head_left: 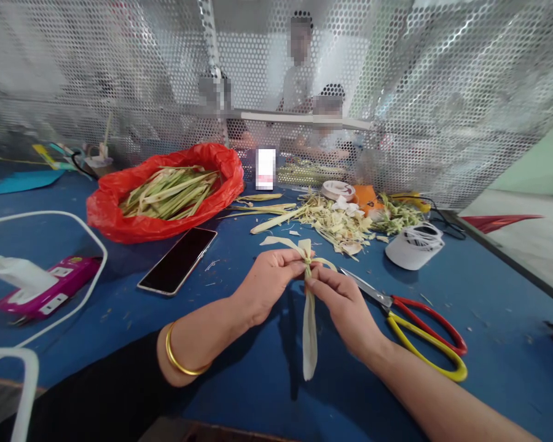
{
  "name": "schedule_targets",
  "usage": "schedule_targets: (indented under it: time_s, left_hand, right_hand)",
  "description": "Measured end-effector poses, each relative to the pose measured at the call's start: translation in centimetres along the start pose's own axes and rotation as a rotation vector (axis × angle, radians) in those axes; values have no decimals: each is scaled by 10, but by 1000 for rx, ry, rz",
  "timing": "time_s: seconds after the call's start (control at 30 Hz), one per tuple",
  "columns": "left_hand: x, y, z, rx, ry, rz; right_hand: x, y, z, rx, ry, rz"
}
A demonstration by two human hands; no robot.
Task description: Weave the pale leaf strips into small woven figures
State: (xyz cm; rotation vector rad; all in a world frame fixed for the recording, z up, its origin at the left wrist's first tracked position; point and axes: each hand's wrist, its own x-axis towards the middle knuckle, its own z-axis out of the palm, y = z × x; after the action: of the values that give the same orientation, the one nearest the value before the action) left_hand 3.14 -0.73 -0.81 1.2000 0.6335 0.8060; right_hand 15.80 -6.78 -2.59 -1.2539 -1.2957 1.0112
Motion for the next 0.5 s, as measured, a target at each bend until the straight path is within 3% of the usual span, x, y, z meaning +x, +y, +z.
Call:
schedule_targets:
  time_s: [0.5]
  left_hand:
    - [-1, -7, 0, -38, 43, 1]
  right_hand:
    - [0, 2, -2, -174, -63, -121]
